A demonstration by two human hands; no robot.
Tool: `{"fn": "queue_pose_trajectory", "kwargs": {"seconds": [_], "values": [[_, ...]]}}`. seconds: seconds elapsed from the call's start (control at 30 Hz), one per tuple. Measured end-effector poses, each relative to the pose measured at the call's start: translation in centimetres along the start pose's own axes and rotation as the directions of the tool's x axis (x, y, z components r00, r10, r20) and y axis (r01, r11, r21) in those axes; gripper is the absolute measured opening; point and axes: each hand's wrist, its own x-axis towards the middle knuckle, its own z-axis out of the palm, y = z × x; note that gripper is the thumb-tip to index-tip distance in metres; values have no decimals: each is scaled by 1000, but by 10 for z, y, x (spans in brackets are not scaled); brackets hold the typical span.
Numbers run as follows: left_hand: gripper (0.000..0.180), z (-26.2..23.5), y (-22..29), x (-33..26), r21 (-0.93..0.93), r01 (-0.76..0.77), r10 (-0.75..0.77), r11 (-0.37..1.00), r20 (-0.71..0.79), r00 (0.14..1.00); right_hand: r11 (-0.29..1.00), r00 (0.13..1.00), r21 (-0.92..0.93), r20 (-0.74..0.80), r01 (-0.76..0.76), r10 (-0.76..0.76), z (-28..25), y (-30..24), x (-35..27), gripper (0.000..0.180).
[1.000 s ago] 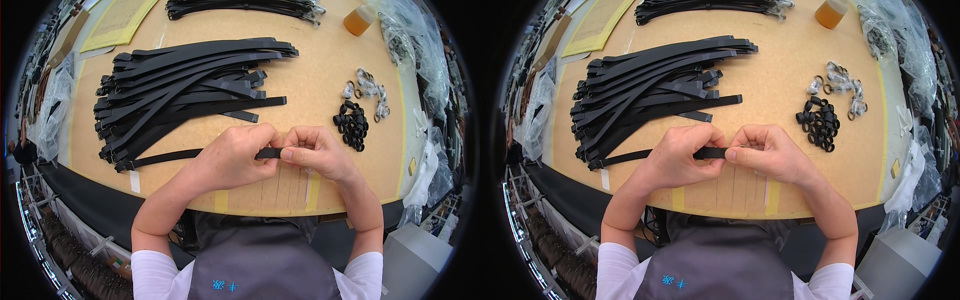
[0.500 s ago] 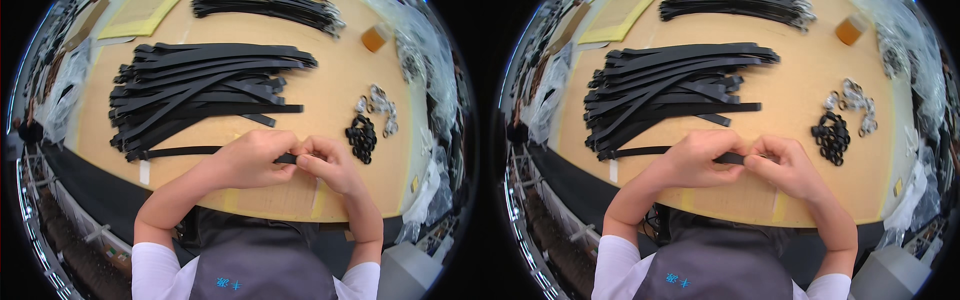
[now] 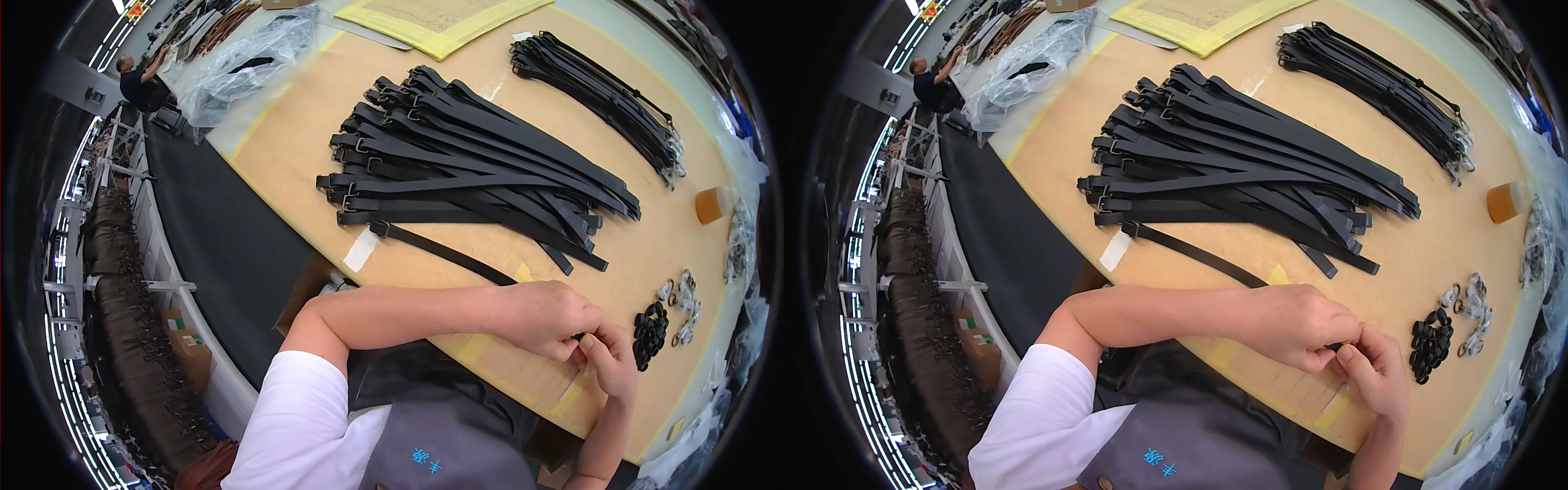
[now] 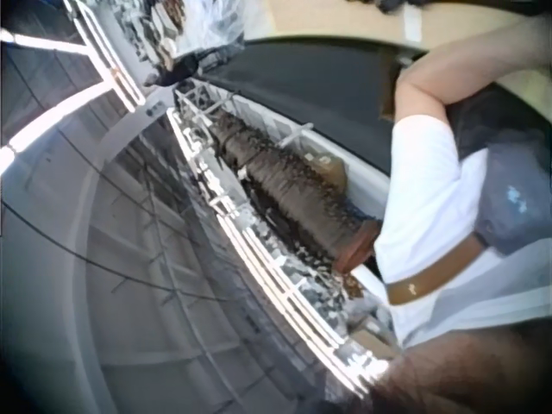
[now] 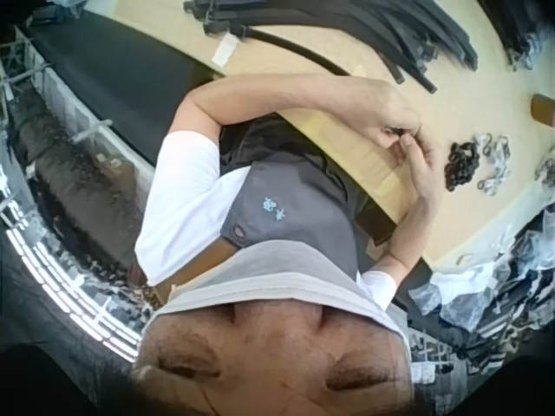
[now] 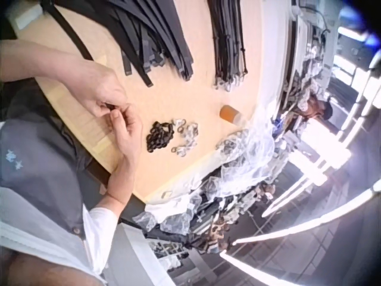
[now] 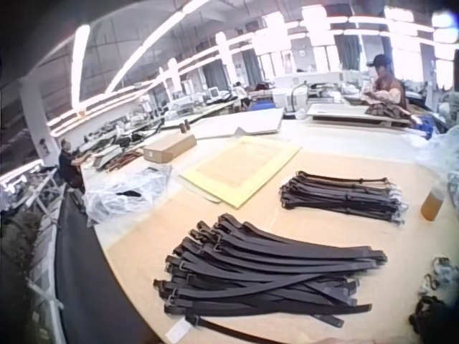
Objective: The person assembles black straps by attaching small black plastic rings to the ends. They repeatedly pick up a strap, thread a ring onto the end, and place the finished strap into a growing pile on the table.
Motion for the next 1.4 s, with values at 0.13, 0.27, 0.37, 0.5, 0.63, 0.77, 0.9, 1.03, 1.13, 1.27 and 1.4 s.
{"fn": "queue_pose_trajectory", "kwargs": {"seconds": [0.13,0.27,0.37,0.5,0.63,0.77,0.9,1.03,1.13,1.27,1.4], "values": [[22,-2,3,1,-4,29,-29,1000,-1,1000,997,997,-76,67,29,-24,-6,3,-2,26],[21,-8,8,4,-104,69,-69,992,5,998,998,998,23,-22,60,-60,-4,13,-6,32],[20,-11,8,6,-184,58,-54,981,28,998,991,984,51,-135,123,-115,12,17,-7,34],[19,-14,6,5,-207,34,-27,978,36,999,981,968,57,-185,185,-172,21,20,-5,32],[20,-18,9,3,-227,67,-52,972,73,996,971,959,42,-173,236,-226,21,23,-6,36],[20,-17,12,5,-196,96,-76,976,111,991,972,961,78,-186,221,-203,23,26,-9,40],[22,-16,13,13,-243,52,-45,969,31,998,980,969,30,-157,197,-190,12,27,-9,39],[26,-35,17,10,-66,80,-82,995,-33,996,978,976,78,89,191,-198,-3,6,-4,37],[26,-34,18,17,-37,59,-59,998,-21,998,964,953,74,149,255,-264,-11,4,-3,35],[25,-36,18,18,-33,115,-113,993,45,993,983,980,93,105,158,-168,-8,0,-5,28],[22,-29,17,17,-78,137,-128,987,114,985,965,966,-46,44,258,-256,2,14,0,25]]}}
